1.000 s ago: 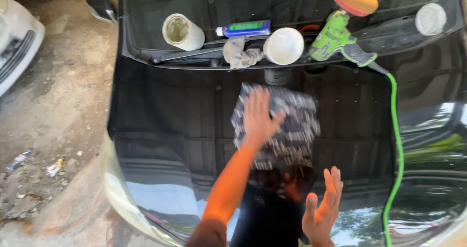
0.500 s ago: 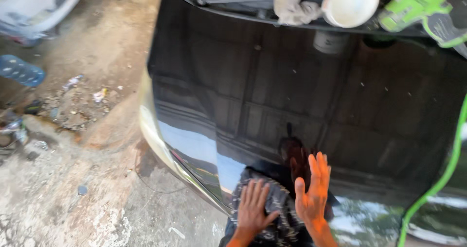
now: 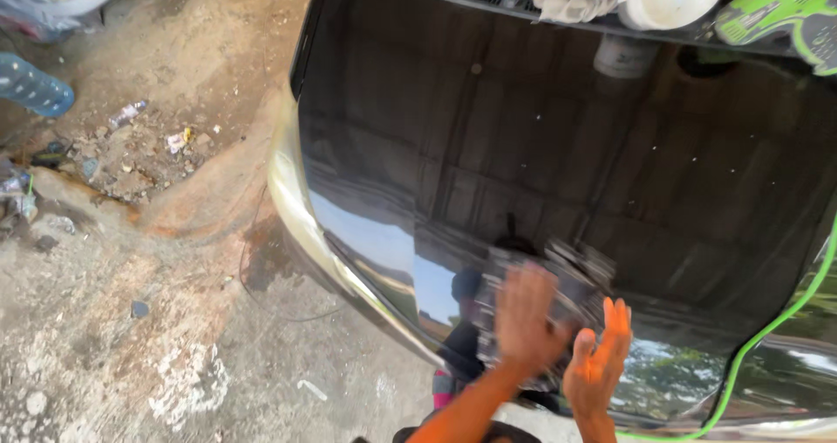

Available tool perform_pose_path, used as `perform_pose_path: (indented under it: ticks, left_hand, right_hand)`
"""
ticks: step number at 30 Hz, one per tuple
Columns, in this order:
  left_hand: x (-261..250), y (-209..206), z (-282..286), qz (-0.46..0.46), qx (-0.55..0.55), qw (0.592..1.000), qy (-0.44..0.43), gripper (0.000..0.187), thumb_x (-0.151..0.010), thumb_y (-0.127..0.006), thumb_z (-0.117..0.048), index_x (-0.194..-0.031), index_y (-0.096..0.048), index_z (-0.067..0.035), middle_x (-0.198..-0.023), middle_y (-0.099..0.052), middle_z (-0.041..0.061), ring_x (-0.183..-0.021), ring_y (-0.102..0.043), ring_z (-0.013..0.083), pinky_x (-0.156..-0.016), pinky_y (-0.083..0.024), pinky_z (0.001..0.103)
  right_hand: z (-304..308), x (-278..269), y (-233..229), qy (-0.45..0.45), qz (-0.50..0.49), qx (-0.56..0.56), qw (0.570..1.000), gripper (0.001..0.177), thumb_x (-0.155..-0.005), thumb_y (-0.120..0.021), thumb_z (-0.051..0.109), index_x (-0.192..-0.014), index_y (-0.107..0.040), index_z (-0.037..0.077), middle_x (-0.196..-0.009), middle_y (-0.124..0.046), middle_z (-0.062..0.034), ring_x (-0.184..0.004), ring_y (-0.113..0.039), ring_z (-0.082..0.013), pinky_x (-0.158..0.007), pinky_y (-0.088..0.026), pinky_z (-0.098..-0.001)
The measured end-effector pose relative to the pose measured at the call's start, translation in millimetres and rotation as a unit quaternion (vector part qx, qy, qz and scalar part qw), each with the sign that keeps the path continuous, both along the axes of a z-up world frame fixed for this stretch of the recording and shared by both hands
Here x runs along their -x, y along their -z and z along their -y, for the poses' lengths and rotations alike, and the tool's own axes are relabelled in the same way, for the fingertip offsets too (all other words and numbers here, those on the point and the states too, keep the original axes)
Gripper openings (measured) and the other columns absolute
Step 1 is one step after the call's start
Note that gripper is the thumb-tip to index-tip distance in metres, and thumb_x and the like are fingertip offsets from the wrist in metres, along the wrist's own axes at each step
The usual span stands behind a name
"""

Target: The person applies liquid polish from a bottle onto a car hood and spreads it with their hands, then uses a cloth to buff and polish the surface.

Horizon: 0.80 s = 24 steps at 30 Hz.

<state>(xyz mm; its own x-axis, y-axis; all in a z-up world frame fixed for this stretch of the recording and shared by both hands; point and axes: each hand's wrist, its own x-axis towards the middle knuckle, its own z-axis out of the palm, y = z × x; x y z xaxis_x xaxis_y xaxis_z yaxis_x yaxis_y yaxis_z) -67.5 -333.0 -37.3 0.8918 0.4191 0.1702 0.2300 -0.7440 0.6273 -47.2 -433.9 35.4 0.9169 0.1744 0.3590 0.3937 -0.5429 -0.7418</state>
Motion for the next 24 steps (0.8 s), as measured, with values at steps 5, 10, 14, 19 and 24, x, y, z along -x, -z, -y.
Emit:
perform_pose_path:
  ticks: [5, 10, 14, 19, 24]
  left_hand:
    - [51.6, 38.0, 24.1, 0.047, 0.074, 0.987, 0.135, 0.067, -0.093, -0.071, -0.033, -0.154, -0.049, -0.017, -0.162, -0.046, 0.005, -0.155, -0.039, 0.0268, -0.130, -0.031, 0.042]
    - [46.6, 9.9, -143.6, 0.109, -0.100, 0.981, -0.122, 0.088, -0.090, -0.071, -0.052, -0.158, -0.041, -0.006, -0.167, -0.031, 0.023, -0.156, -0.023, 0.0440, -0.125, -0.017, 0.060]
    - [29.4, -18.3, -189.2, 0.067, -0.058, 0.968, -0.236, 0.078, -0.102, -0.052, -0.051, -0.160, -0.033, -0.002, -0.169, -0.024, 0.025, -0.157, -0.016, 0.0459, -0.126, -0.013, 0.057]
    - [48.3, -6.3, -30.6, -0.055, -0.074, 0.991, -0.096, 0.087, -0.083, -0.063, -0.033, -0.160, -0.033, -0.004, -0.167, -0.024, 0.025, -0.154, -0.016, 0.0483, -0.123, -0.012, 0.058]
    - [64.6, 37.6, 44.9, 0.088, -0.043, 0.987, 0.126, 0.079, -0.091, -0.074, -0.033, -0.163, -0.047, -0.014, -0.172, -0.044, 0.011, -0.161, -0.036, 0.0348, -0.129, -0.027, 0.050]
  right_hand:
    - [-23.5, 14.9, -20.5, -0.082, 0.046, 0.017, 0.995, 0.071, -0.111, -0.040, 0.053, -0.152, -0.043, -0.005, -0.160, -0.039, -0.0284, -0.154, -0.031, -0.0454, -0.127, -0.019, -0.0588]
    - [4.1, 36.1, -27.5, -0.019, 0.046, 0.039, 0.998, 0.074, -0.112, -0.034, 0.057, -0.153, -0.042, -0.004, -0.162, -0.038, -0.0286, -0.154, -0.032, -0.0460, -0.126, -0.020, -0.0579]
    - [41.3, 71.9, -22.1, 0.050, -0.023, 0.061, 0.997, 0.076, -0.110, -0.031, 0.059, -0.152, -0.045, -0.003, -0.161, -0.038, -0.0285, -0.152, -0.033, -0.0467, -0.122, -0.027, -0.0539]
    - [27.0, 65.4, -25.3, 0.007, 0.018, 0.039, 0.999, 0.074, -0.110, -0.031, 0.058, -0.151, -0.045, -0.002, -0.159, -0.043, -0.0267, -0.152, -0.036, -0.0443, -0.125, -0.028, -0.0519]
    - [1.9, 34.8, -37.2, -0.094, 0.045, 0.005, 0.995, 0.073, -0.111, -0.035, 0.056, -0.150, -0.044, -0.005, -0.160, -0.039, -0.0308, -0.153, -0.035, -0.0441, -0.124, -0.028, -0.0514]
